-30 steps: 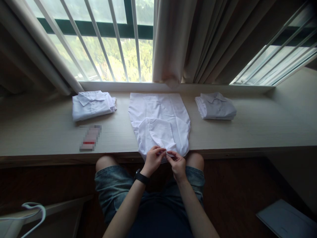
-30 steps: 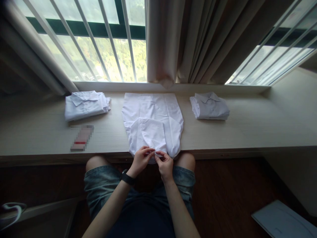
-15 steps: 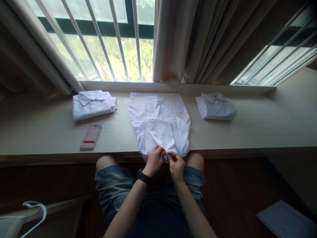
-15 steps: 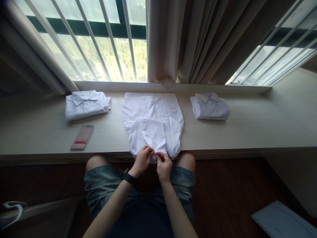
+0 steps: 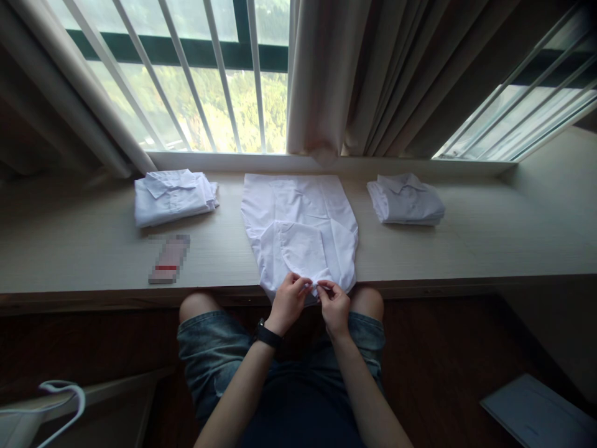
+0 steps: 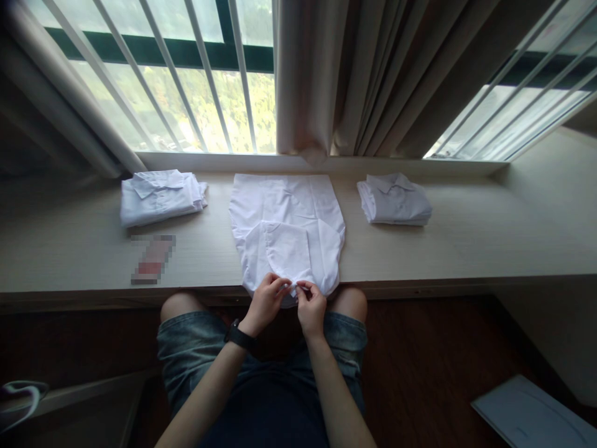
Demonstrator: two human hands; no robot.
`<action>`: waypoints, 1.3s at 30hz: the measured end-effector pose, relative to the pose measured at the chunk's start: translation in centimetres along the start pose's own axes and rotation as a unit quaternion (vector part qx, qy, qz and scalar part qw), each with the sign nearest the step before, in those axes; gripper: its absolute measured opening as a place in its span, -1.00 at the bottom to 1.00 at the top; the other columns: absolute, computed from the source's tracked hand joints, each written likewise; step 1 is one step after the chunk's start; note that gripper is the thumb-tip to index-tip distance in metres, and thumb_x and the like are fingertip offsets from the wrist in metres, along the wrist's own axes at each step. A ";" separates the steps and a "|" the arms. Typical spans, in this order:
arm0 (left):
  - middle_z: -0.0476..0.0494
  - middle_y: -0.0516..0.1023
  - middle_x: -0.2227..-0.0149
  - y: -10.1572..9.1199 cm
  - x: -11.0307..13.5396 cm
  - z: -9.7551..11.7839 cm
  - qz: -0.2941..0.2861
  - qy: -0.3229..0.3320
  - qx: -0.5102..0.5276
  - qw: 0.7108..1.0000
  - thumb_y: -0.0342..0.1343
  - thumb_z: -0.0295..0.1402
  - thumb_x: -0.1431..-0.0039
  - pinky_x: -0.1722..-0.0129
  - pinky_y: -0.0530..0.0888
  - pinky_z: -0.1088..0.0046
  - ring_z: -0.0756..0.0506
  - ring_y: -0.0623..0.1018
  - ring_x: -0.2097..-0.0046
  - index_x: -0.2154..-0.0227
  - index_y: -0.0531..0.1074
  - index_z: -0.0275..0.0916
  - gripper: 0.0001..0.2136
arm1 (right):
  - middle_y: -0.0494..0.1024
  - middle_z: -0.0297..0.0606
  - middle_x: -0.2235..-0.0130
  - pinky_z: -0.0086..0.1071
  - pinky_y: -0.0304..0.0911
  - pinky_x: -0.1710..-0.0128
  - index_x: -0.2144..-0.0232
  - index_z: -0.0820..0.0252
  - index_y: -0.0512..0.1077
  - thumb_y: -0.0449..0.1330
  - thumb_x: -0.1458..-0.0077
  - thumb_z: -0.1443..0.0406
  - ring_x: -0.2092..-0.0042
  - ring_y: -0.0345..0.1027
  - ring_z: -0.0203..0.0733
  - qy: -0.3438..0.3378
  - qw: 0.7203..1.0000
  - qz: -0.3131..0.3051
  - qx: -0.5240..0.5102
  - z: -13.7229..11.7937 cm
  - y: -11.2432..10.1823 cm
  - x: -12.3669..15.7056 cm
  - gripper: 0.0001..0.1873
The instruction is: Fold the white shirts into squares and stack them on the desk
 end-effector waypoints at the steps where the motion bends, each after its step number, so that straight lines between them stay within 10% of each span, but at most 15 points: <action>1: -0.14 0.41 0.21 0.0 0.0 0.0 0.002 0.004 0.000 1.000 0.05 -0.32 -0.33 0.19 0.43 0.42 -0.08 0.48 0.22 0.18 0.52 -0.16 -0.84 | 0.58 -0.24 0.39 -0.36 0.31 0.41 0.24 0.23 0.54 0.34 0.01 0.06 0.45 0.36 -0.24 0.003 1.000 -0.010 -0.008 -0.1 0.0 0.0 -0.62; 39: -0.15 0.66 0.27 1.0 0.5 -0.7 0.044 -0.129 0.219 0.966 0.25 -0.28 -0.15 0.19 0.56 0.36 -0.12 0.63 0.24 0.26 0.60 -0.21 -0.85 | 0.58 -0.26 0.34 -0.35 0.37 0.33 0.22 0.22 0.51 0.44 0.14 0.06 0.37 0.45 -0.22 0.054 0.994 -0.061 -0.071 -0.1 -0.1 0.1 -0.52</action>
Point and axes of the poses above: each hand's wrist, its own x-axis away from the middle knuckle, its own y-axis out of the palm, z = x × y, the point moved 2 cm from there along -x, towards the middle knuckle
